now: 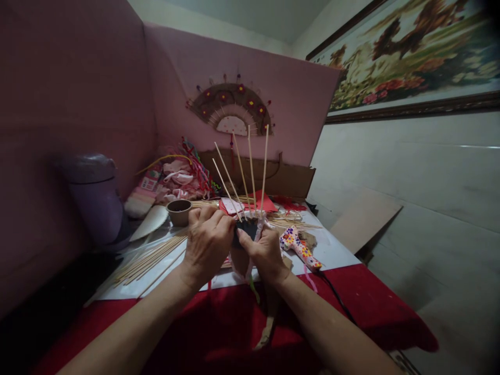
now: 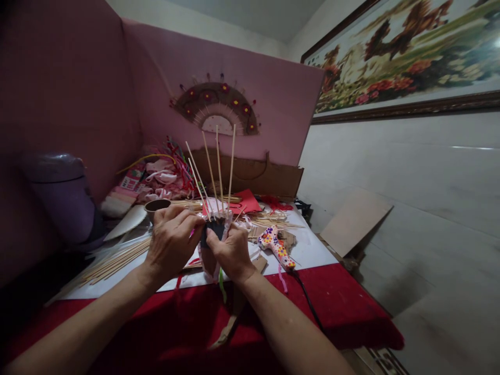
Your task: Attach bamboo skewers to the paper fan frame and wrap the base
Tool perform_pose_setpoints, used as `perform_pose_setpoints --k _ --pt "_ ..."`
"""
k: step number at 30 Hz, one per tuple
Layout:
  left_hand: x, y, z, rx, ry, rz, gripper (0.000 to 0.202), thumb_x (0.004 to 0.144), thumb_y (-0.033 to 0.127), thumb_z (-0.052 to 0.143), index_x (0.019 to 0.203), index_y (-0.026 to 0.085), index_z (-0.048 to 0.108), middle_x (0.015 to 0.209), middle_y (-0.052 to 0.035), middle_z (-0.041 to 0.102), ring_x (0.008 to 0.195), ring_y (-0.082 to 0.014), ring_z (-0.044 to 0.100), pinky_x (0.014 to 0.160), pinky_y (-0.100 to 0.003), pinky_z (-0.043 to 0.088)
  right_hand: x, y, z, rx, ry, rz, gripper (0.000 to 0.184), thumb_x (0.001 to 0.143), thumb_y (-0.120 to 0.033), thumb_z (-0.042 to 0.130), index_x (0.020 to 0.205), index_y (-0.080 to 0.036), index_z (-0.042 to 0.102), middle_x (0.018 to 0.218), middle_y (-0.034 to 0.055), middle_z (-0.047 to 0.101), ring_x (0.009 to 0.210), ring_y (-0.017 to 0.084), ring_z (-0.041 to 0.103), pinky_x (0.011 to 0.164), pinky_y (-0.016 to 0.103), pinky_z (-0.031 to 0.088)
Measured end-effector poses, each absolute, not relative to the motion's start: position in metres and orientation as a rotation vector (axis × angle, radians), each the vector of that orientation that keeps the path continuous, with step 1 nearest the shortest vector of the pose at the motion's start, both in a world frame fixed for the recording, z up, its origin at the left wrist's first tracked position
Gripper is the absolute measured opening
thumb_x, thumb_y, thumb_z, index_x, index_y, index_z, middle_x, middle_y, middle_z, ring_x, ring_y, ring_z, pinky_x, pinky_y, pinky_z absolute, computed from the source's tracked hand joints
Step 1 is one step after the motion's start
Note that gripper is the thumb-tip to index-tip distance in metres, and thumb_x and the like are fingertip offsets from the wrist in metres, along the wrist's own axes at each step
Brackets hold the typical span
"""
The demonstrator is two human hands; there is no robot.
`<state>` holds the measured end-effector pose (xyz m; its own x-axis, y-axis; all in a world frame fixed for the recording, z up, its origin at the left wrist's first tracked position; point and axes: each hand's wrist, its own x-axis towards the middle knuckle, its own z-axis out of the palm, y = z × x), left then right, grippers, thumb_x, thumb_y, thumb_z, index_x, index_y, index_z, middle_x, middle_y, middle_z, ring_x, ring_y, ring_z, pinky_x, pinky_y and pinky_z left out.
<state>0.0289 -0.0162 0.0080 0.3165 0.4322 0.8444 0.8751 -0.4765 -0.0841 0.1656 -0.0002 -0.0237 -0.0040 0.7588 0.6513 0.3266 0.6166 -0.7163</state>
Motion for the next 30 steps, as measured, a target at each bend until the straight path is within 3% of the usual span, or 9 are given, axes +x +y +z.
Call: perform_pose_setpoints --k 10,13,19,24,30 --pt "0.029 -0.012 0.005 -2.085 -1.327 -1.102 0.009 0.077 0.013 0.049 0.074 0.018 0.056 0.071 -0.0082 0.062 0.079 -0.0264 0.052 0.072 -0.042 0.035 0.162 -0.006 -0.023 -0.895 -1.647 0.362 0.016 0.078 -0.025 0.056 0.088 -0.017 0.066 0.083 0.0063 0.069 0.074 0.019 0.063 0.071 0.030 0.048" --pt "0.032 -0.011 0.002 -2.129 -1.370 -1.170 0.007 0.076 0.013 0.051 0.076 0.018 0.055 0.072 -0.0063 0.061 0.078 -0.0247 0.051 0.071 -0.040 0.036 0.162 -0.006 -0.024 -0.927 -1.640 0.371 0.015 0.078 -0.026 0.056 0.084 -0.017 0.066 0.081 0.0060 0.068 0.072 0.019 0.062 0.069 0.028 0.047" --pt "0.043 -0.022 0.008 -2.267 -1.185 -1.352 0.009 0.074 0.011 0.053 0.071 0.019 0.053 0.069 -0.0034 0.058 0.076 -0.0210 0.051 0.073 -0.037 0.038 0.165 0.004 -0.028 -0.973 -1.638 0.483 0.026 0.071 -0.032 0.059 0.052 -0.015 0.056 0.051 -0.0008 0.055 0.049 0.012 0.047 0.049 0.023 0.038" --pt "0.025 -0.016 0.013 -2.110 -1.206 -1.523 0.008 0.080 0.014 0.051 0.080 0.020 0.056 0.081 -0.0045 0.064 0.084 -0.0219 0.052 0.076 -0.039 0.037 0.167 0.006 -0.022 -0.856 -1.437 0.853 0.020 0.071 -0.034 0.063 0.070 -0.014 0.063 0.065 0.0016 0.063 0.057 0.013 0.055 0.055 0.024 0.045" --pt "0.023 -0.014 0.009 -2.132 -1.240 -1.256 0.010 0.076 0.015 0.056 0.080 0.022 0.061 0.086 -0.0035 0.068 0.092 -0.0256 0.052 0.080 -0.043 0.033 0.168 0.006 -0.020 -0.859 -1.456 0.837 0.019 0.070 -0.032 0.064 0.065 -0.014 0.061 0.061 -0.0006 0.059 0.054 0.011 0.050 0.053 0.024 0.043"
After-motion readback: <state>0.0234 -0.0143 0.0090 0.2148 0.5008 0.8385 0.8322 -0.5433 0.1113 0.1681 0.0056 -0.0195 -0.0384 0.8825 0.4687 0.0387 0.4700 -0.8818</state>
